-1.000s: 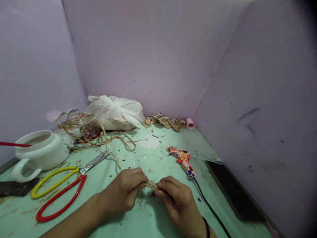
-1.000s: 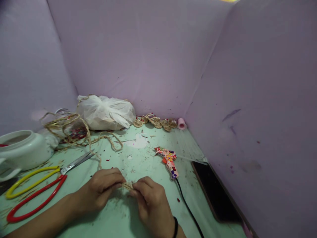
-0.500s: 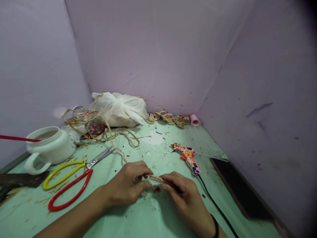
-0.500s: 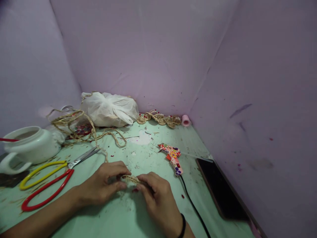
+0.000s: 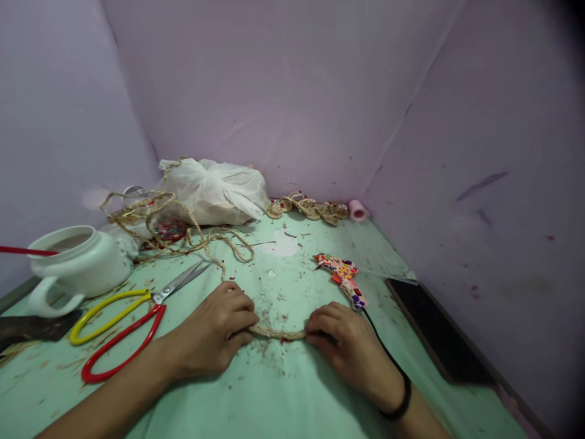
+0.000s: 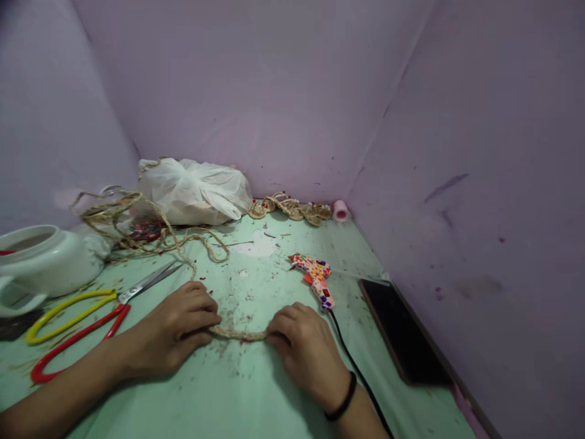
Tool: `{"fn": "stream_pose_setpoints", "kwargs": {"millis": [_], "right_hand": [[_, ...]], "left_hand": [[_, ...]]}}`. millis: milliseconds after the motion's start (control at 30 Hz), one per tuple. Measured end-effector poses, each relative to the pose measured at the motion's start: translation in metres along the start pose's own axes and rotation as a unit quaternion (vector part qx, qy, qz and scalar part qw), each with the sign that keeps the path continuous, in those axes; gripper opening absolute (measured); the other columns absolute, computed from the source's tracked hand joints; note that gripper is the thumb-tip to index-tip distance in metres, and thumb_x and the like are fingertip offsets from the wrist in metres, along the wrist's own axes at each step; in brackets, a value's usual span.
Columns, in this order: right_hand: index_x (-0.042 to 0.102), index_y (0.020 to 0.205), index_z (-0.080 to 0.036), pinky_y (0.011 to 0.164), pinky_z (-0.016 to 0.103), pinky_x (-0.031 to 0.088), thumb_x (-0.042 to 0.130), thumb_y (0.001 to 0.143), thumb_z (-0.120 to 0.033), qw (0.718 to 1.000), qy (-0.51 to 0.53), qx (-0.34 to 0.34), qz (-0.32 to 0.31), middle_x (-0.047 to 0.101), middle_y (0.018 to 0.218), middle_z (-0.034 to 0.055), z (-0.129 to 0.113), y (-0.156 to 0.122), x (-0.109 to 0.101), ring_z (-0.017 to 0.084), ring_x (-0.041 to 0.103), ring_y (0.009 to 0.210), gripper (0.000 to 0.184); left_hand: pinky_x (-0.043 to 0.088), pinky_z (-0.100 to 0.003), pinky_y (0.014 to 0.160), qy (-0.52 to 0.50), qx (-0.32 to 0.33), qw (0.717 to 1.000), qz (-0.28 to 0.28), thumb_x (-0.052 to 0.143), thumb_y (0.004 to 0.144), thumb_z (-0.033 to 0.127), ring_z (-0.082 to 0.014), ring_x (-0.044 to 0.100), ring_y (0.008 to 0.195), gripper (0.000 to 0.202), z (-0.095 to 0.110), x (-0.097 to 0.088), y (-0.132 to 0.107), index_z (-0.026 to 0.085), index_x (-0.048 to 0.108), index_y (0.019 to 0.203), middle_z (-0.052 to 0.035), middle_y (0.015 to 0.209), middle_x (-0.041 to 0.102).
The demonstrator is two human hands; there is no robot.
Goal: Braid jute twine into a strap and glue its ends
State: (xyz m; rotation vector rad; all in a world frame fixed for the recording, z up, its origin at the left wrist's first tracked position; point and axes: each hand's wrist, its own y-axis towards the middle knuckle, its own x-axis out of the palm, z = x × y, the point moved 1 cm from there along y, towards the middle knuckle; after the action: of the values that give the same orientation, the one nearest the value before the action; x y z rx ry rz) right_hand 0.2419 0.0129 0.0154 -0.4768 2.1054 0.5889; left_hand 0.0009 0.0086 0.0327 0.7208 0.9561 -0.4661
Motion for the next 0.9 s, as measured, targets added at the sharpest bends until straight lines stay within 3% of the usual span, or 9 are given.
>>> {"fn": "stream_pose_setpoints", "kwargs": {"millis": [133,367,567,767,900], "right_hand": [[0.067,0.075,-0.021,0.068,0.031,0.040,0.064,0.077,-0.013,1.000,-0.006,-0.003,0.011,0.068,0.079,0.0014,-0.005,-0.002,0.003,0.018,0.056,0.074,0.009],[0.066,0.074,-0.020,0.065,0.030,0.041,0.065,0.076,-0.014,0.996,0.037,0.082,-0.009,0.065,0.074,0.0019,-0.004,-0.008,0.005,0.018,0.056,0.073,0.006],[0.068,0.074,-0.020,0.067,0.031,0.044,0.066,0.074,-0.013,0.984,0.086,0.154,0.007,0.064,0.075,0.0035,0.001,-0.014,0.007,0.019,0.058,0.075,0.007],[0.067,0.069,-0.018,0.066,0.031,0.044,0.065,0.073,-0.011,0.983,0.116,0.140,0.010,0.063,0.072,0.0038,0.007,-0.015,0.006,0.018,0.058,0.072,0.009],[0.067,0.084,-0.018,0.068,0.029,0.045,0.070,0.070,-0.015,0.972,0.182,0.150,-0.007,0.063,0.081,0.0034,0.018,-0.022,-0.004,0.017,0.058,0.076,0.015]], "left_hand": [[0.038,-0.039,0.079,-0.012,-0.008,1.000,0.008,0.054,0.079,0.015,-0.0206,0.048,0.086,0.021,0.013,0.009,0.003,0.016,0.060,0.099,-0.0079,0.092,0.057],[0.040,-0.031,0.064,-0.025,-0.086,0.996,-0.020,0.042,0.084,0.012,-0.0175,0.048,0.072,0.025,0.017,0.040,0.013,0.013,0.060,0.067,-0.0063,0.072,0.053],[0.041,-0.027,0.063,-0.098,-0.104,0.989,-0.034,0.041,0.084,0.009,-0.0154,0.050,0.073,0.025,0.013,0.039,0.013,0.013,0.058,0.066,-0.0057,0.074,0.052],[0.040,-0.027,0.062,-0.117,-0.086,0.989,-0.018,0.040,0.083,0.006,-0.0156,0.050,0.072,0.025,0.011,0.041,0.012,0.013,0.058,0.067,-0.0049,0.070,0.052],[0.040,-0.028,0.065,-0.124,-0.071,0.990,-0.007,0.039,0.086,0.010,-0.0156,0.050,0.075,0.024,0.008,0.042,0.008,0.014,0.060,0.075,-0.0055,0.075,0.054]]}}
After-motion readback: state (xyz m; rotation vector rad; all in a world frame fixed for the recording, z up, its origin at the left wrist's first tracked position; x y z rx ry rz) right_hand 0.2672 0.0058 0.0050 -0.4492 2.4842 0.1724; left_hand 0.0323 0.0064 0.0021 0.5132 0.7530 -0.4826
